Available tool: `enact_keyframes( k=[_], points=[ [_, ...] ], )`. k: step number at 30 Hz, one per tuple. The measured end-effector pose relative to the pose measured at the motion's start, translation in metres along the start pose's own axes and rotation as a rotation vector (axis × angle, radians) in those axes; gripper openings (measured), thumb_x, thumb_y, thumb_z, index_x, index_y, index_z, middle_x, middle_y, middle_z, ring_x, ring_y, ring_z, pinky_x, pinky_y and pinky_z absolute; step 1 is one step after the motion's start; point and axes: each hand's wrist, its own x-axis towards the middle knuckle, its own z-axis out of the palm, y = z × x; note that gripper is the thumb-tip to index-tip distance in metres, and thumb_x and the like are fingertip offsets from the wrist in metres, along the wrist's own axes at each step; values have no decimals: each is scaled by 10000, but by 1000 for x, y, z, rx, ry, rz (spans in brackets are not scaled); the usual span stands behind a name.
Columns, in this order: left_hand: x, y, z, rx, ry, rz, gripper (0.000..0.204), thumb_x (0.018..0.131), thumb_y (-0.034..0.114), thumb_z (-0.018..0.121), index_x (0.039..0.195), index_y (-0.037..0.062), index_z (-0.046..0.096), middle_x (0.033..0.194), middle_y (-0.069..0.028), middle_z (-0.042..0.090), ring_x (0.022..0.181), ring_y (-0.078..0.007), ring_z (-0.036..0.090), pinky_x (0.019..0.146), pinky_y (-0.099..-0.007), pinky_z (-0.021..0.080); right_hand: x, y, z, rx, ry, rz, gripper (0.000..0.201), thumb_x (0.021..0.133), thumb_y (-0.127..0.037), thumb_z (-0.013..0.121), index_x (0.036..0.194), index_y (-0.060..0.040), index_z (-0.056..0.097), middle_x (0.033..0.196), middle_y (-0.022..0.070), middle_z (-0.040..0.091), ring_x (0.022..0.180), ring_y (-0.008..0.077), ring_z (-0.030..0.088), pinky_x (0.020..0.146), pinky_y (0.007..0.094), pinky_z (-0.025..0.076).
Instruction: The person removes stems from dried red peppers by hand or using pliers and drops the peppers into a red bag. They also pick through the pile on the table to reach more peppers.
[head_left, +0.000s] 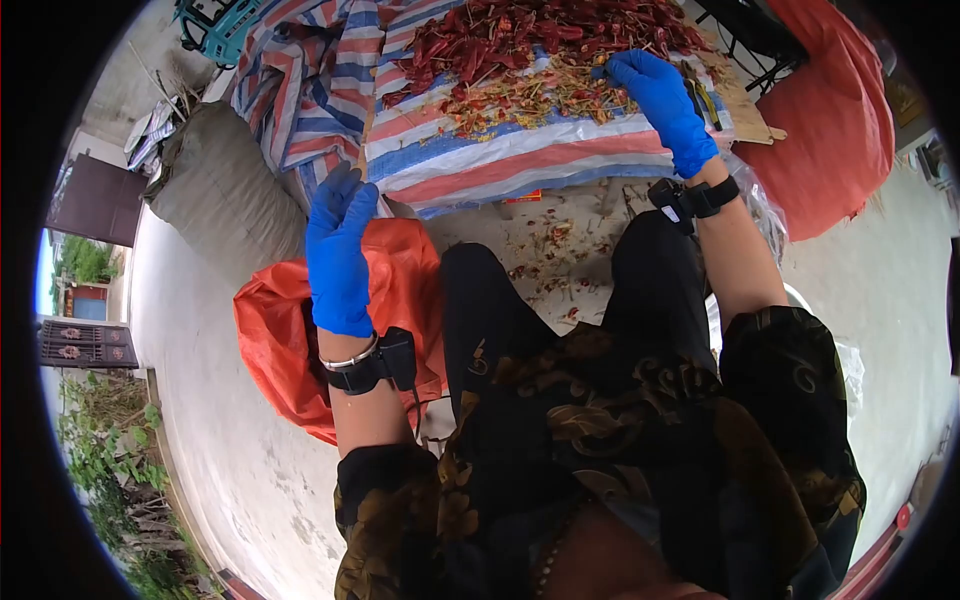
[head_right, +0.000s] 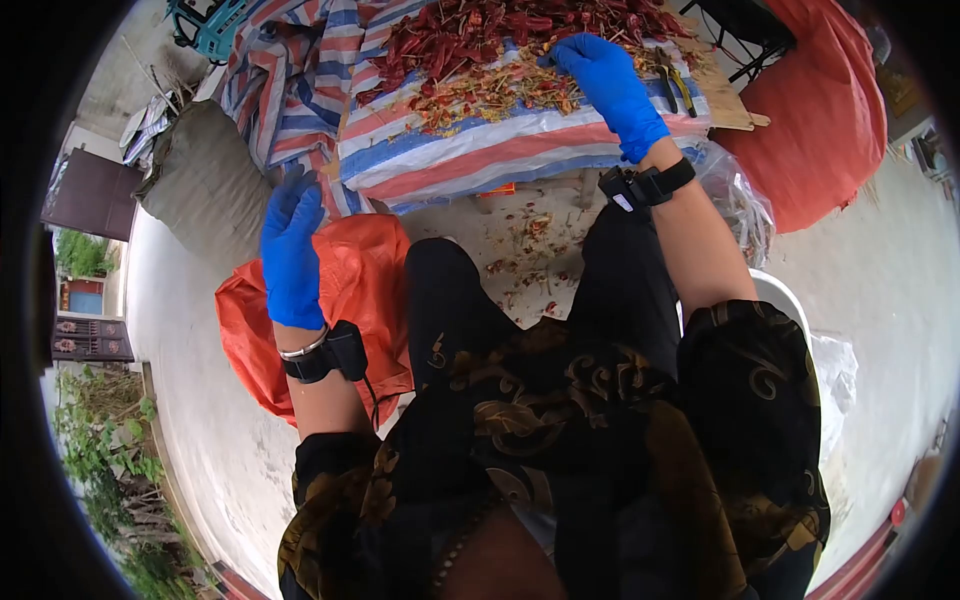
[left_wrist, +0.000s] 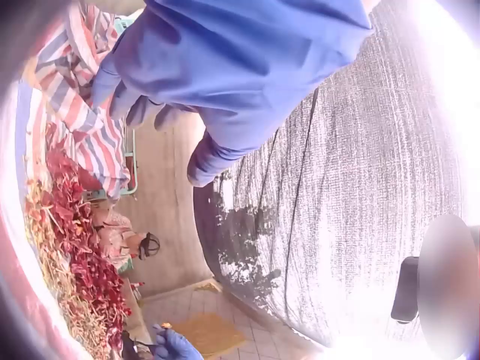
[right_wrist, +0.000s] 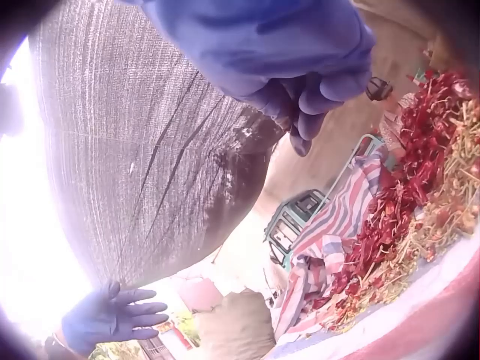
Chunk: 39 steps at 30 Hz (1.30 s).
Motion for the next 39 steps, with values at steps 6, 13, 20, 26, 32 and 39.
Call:
enact_keyframes(
  k=[6,13,20,26,32,39],
  points=[
    [72,-49,86,-67,-225,-56,302,828,81,587,1119,19,536,1053,-60,580,963,-130,531,866,-250,406,30,41,13,-572,-20,-4,258,808,-255,565,950,-46,617,892,150,623,833,313,593,726,359,473],
    [129,-134,170,-219,-472,-170,235,877,120,526,1084,10,541,1005,-89,612,941,-171,579,821,-278,450,56,90,6,-702,-163,91,370,757,-269,623,1048,-43,593,1071,182,572,980,328,551,834,373,446],
    [140,-181,188,-415,-528,-264,215,887,111,500,1068,4,548,995,-103,611,912,-177,580,836,-291,453,93,146,-57,-967,-12,203,616,726,-391,656,1228,-85,473,1227,297,420,1093,401,474,897,407,415],
    [166,-185,180,-424,-478,-360,205,884,111,506,1049,1,559,990,-114,612,899,-183,587,814,-288,466,97,169,-41,-985,-113,305,792,660,-574,647,1269,-116,431,1229,330,390,1129,424,432,939,447,365],
    [189,-178,167,-465,-328,-367,213,880,117,516,1054,4,563,991,-129,614,874,-183,598,789,-283,475,77,143,-7,-1002,-239,11,765,654,-519,686,1274,-144,438,1300,297,336,1234,410,310,979,469,319],
    [198,-179,172,-562,-284,-368,164,865,99,536,996,14,587,943,-105,629,828,-164,608,775,-266,486,94,159,-59,-905,-61,95,830,688,-507,670,1336,-116,329,1302,323,312,1260,411,261,973,465,326]
  ],
)
